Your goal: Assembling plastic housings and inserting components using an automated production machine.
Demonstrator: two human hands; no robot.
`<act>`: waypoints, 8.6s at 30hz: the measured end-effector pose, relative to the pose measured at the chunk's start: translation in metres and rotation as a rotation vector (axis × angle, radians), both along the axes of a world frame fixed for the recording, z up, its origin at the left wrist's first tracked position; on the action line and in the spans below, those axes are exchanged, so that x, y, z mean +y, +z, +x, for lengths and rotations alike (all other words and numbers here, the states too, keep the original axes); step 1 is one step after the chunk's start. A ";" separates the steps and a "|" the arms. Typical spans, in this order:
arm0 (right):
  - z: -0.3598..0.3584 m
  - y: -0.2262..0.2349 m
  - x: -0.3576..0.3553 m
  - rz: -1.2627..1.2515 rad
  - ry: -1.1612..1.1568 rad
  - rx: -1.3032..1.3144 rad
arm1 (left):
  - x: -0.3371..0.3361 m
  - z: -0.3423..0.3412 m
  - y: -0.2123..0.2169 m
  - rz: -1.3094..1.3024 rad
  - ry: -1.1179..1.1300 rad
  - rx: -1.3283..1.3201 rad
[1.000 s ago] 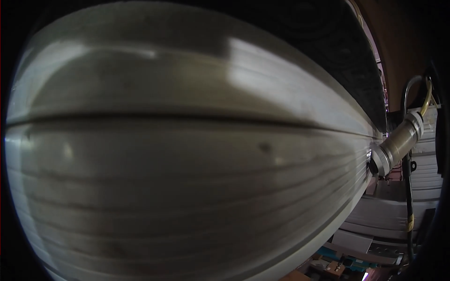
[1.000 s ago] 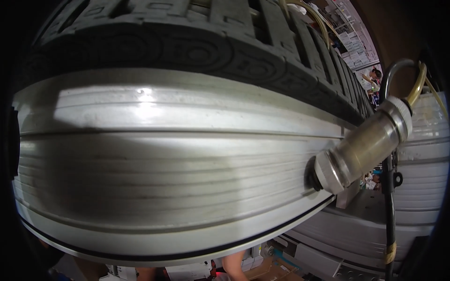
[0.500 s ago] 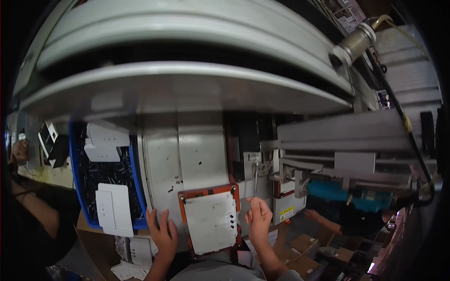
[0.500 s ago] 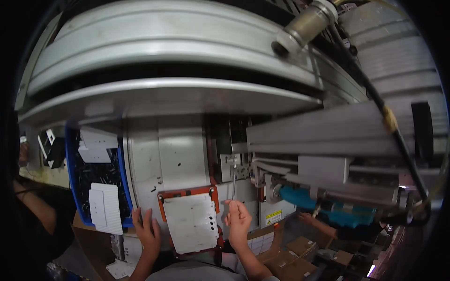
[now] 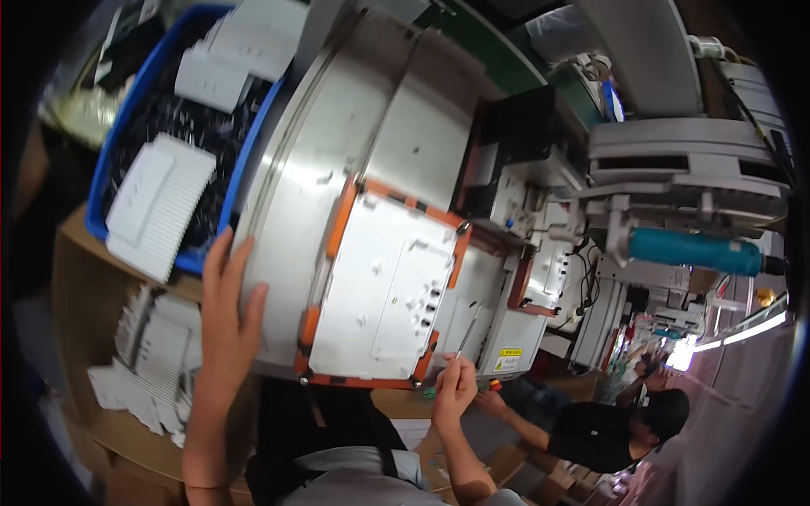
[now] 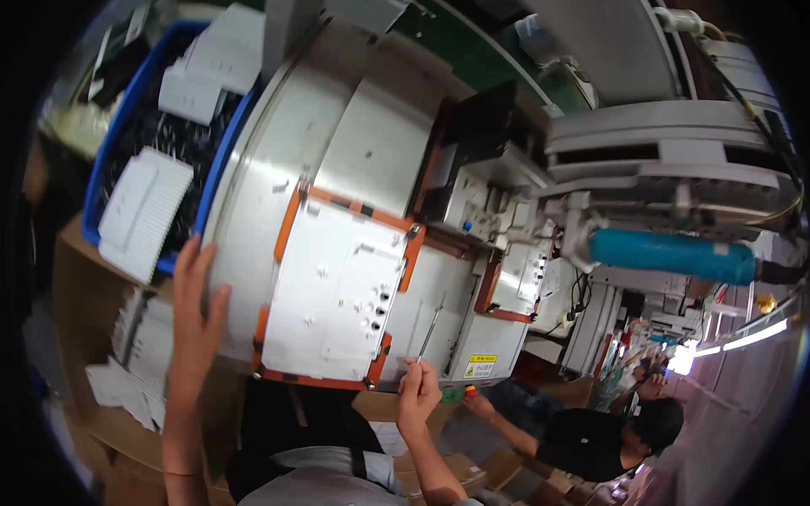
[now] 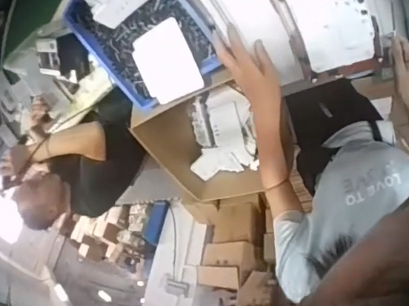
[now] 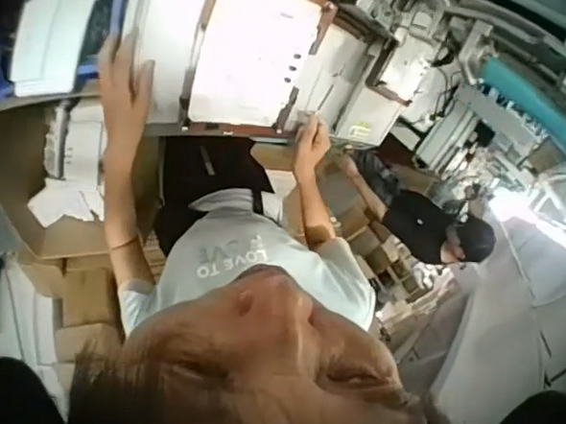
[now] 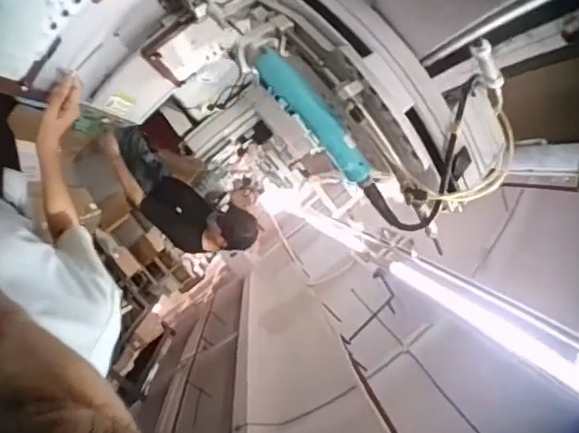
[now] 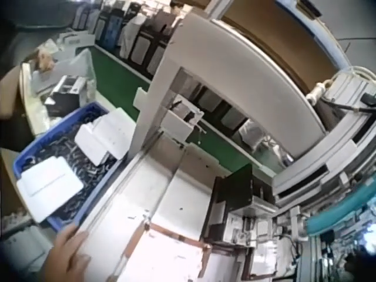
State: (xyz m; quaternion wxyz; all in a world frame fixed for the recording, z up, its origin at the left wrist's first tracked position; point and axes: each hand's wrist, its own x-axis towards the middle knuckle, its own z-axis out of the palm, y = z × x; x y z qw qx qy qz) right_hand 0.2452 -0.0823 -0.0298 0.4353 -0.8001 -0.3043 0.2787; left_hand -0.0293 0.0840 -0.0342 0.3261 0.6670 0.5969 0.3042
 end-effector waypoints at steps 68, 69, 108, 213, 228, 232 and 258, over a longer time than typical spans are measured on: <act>-0.079 0.056 -0.046 0.235 1.186 -0.256 | -0.193 0.012 0.057 -0.378 -0.080 -1.092; -0.077 0.061 -0.046 0.250 1.153 -0.324 | -0.190 0.016 0.049 -0.306 -0.032 -1.103; 0.203 0.073 0.360 0.393 0.122 -0.038 | -0.039 0.014 -0.052 0.161 0.739 0.267; 0.257 -0.038 -0.033 -0.237 -0.306 -0.714 | -0.041 0.023 -0.046 0.113 0.837 0.171; 0.253 -0.035 -0.031 -0.242 -0.328 -0.671 | -0.040 0.023 -0.048 0.144 0.847 0.159; 0.254 -0.034 -0.031 -0.253 -0.324 -0.669 | -0.041 0.022 -0.050 0.123 0.846 0.176; 0.254 -0.037 -0.031 -0.250 -0.328 -0.683 | -0.041 0.023 -0.047 0.132 0.849 0.159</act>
